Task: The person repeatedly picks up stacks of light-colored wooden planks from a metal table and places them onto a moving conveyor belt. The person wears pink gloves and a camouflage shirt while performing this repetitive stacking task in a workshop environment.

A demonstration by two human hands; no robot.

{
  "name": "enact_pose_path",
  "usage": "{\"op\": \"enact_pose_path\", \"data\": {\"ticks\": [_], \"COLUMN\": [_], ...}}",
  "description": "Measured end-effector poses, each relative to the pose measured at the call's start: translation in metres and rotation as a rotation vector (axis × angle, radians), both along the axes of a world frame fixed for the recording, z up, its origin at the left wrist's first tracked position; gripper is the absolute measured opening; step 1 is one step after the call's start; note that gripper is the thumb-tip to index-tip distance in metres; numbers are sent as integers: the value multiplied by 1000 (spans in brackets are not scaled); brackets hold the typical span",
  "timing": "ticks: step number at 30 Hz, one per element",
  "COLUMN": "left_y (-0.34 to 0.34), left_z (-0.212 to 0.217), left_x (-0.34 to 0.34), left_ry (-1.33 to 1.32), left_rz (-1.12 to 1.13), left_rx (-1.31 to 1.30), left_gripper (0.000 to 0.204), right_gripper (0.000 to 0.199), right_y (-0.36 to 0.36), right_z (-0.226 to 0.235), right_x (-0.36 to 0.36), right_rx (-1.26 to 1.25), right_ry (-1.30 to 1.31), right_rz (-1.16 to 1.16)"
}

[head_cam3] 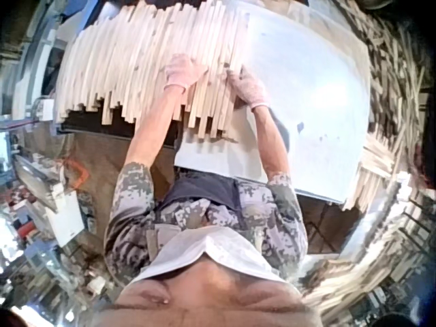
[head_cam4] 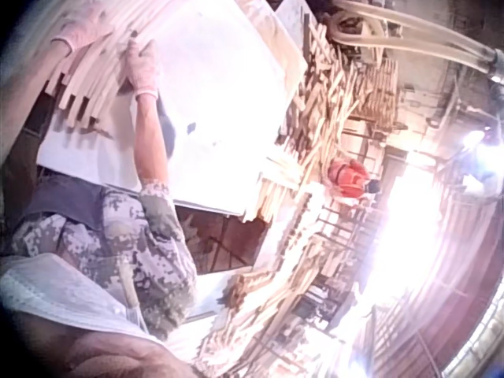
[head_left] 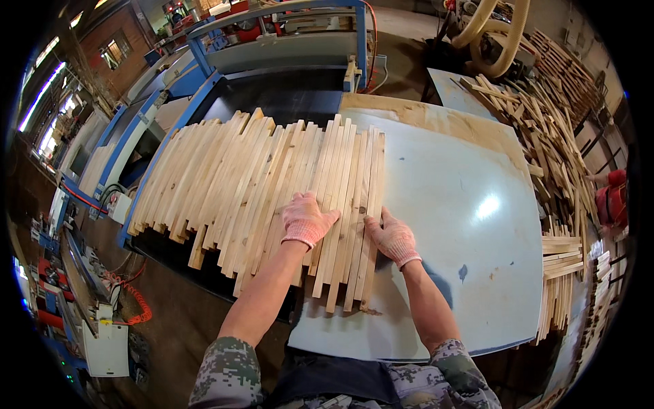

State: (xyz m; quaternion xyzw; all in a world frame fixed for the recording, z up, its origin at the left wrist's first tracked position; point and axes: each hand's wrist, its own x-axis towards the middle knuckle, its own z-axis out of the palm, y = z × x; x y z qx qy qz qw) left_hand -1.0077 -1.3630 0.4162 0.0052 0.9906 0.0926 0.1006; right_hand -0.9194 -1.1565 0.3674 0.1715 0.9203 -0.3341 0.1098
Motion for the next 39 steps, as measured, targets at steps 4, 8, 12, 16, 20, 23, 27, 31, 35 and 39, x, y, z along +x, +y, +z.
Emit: {"op": "enact_pose_path", "data": {"ticks": [4, 8, 12, 16, 20, 23, 27, 31, 35, 39], "left_y": [14, 8, 26, 30, 2, -42, -184, -349, -537, -668], "left_z": [12, -1, 6, -30, -62, -27, -18, 0, -25, 4], "left_x": [-6, -16, 24, 54, 62, 69, 52, 16, -51, -93], "left_ry": [-102, -158, -135, -60, -265, -587, -563, -106, 441, 644], "left_rz": [81, 65, -45, -167, -189, -111, -103, 98, 299, 531], "left_rx": [51, 115, 124, 320, 745, 1027, 1228, 1226, 809, 2], "left_gripper": [76, 80, 83, 78, 68, 56, 46, 35, 49, 99], "right_gripper": [98, 98, 99, 98, 85, 73, 71, 73, 85, 89], "right_y": [7, 5, 29, 54, 65, 62, 35, -44, -127, -158], "right_z": [12, 0, 16, -17, -20, -16, -11, 33, 45, 26], "right_x": [3, 15, 53, 97, 117, 123, 117, 96, 60, 16], "right_rx": [-70, -76, -97, -124, -326, -146, -108, -107, 180, 525], "right_ry": [-70, -15, -73, 34, 126, 184, 699, 810, 598, 175], "right_rz": [43, -33, -74, -142, -199, -402, -527, -464, -319, -303]}}
